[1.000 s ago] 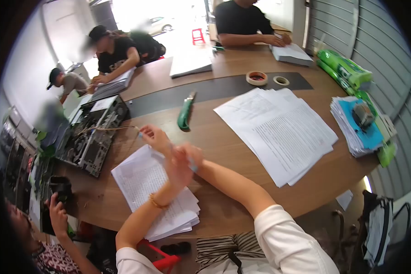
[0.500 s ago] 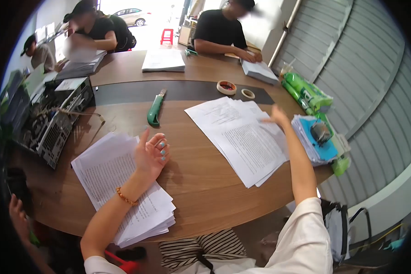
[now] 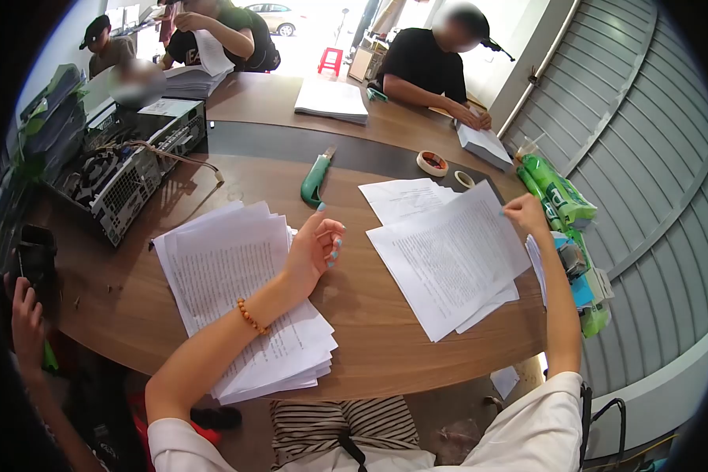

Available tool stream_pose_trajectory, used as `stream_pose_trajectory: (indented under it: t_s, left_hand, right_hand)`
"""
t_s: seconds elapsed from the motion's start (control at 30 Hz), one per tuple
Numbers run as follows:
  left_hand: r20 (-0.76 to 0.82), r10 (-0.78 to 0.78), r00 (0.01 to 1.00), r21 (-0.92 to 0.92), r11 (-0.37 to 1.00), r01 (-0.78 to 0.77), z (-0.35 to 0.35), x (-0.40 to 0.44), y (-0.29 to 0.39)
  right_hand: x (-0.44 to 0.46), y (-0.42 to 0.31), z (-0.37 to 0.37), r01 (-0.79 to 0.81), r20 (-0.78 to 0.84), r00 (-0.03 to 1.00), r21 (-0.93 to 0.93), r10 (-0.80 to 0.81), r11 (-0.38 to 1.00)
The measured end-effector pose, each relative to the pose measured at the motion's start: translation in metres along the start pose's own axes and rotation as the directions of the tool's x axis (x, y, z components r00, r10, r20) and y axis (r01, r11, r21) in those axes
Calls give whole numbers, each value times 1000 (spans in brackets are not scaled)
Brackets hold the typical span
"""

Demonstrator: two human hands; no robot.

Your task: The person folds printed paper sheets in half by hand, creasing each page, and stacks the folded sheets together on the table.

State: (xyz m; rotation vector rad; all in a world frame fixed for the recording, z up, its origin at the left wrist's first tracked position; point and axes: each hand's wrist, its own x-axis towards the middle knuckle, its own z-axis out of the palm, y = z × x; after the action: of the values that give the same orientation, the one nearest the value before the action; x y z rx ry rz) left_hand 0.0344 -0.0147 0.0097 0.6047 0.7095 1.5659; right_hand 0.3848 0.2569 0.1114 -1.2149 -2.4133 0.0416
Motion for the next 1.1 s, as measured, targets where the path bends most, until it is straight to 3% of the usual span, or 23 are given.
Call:
stream_pose_trajectory:
  t_s: [0.03, 0.07, 0.13, 0.17, 0.23, 0.27, 0.33, 0.4, 0.47, 0.53, 0.67, 0.77, 0.83, 0.87, 0.93, 1.1]
  left_hand:
    - [0, -8, 1000, -3, 1000, 8, 2, -1, 1]
    - [-12, -11, 1000, 41, 999, 12, 5, -3, 2]
    - [-17, -22, 1000, 85, 996, 23, 9, -3, 2]
    - [-31, -13, 999, 108, 994, 16, 8, -3, 2]
    - [-45, -12, 999, 128, 992, 18, 8, -3, 1]
    - [-41, 2, 999, 145, 989, 4, 8, -3, 1]
    - [-40, 16, 999, 159, 987, -9, 8, -5, 1]
    - [-59, 13, 998, 170, 985, -3, 11, -6, 3]
    - [-58, 19, 998, 165, 986, -9, 13, -7, 3]
    - [-59, 9, 998, 170, 985, 1, 12, -7, 1]
    - [-56, 3, 998, 176, 984, 7, 12, -7, 4]
    - [-70, 2, 998, 182, 983, 11, 12, -8, 4]
    - [-82, 10, 997, 189, 982, 6, 11, -6, 4]
    - [-90, 36, 995, 190, 982, -19, 11, -5, 3]
    - [-105, 58, 993, 187, 982, -37, 8, -4, 3]
    - [-94, 42, 995, 217, 976, -21, 12, -7, 5]
  right_hand:
    - [0, -14, -3, 175, -107, 975, -175, -196, 969]
    - [-2, -26, -8, 167, -101, 977, -177, -186, 970]
    - [-6, -68, -18, 255, -216, 903, -429, -372, 867]
    - [-4, -71, -16, 250, -212, 906, -430, -366, 867]
    - [0, -76, -13, 180, -137, 972, -95, -192, 979]
    - [0, -78, -14, 65, 81, 995, -70, -60, 995]
    - [-14, -83, 11, -52, 299, 954, 68, 30, 996]
    - [-53, -112, 48, 208, 225, 954, -20, -199, 978]
    - [-99, -144, 79, 207, 244, 939, 158, -241, 965]
    - [-138, -187, 84, 301, 275, 924, -99, -265, 948]
    - [-156, -192, 97, 408, 202, 906, -176, -373, 896]
    - [-162, -191, 86, 524, 174, 847, -123, -502, 843]
    - [-166, -191, 78, 719, 164, 691, -259, -704, 645]
    - [-170, -194, 71, 718, 167, 692, -252, -702, 649]
    - [-180, -203, 50, 558, 222, 812, -26, -540, 829]
    - [-205, -212, 17, 512, 126, 832, 201, -540, 835]
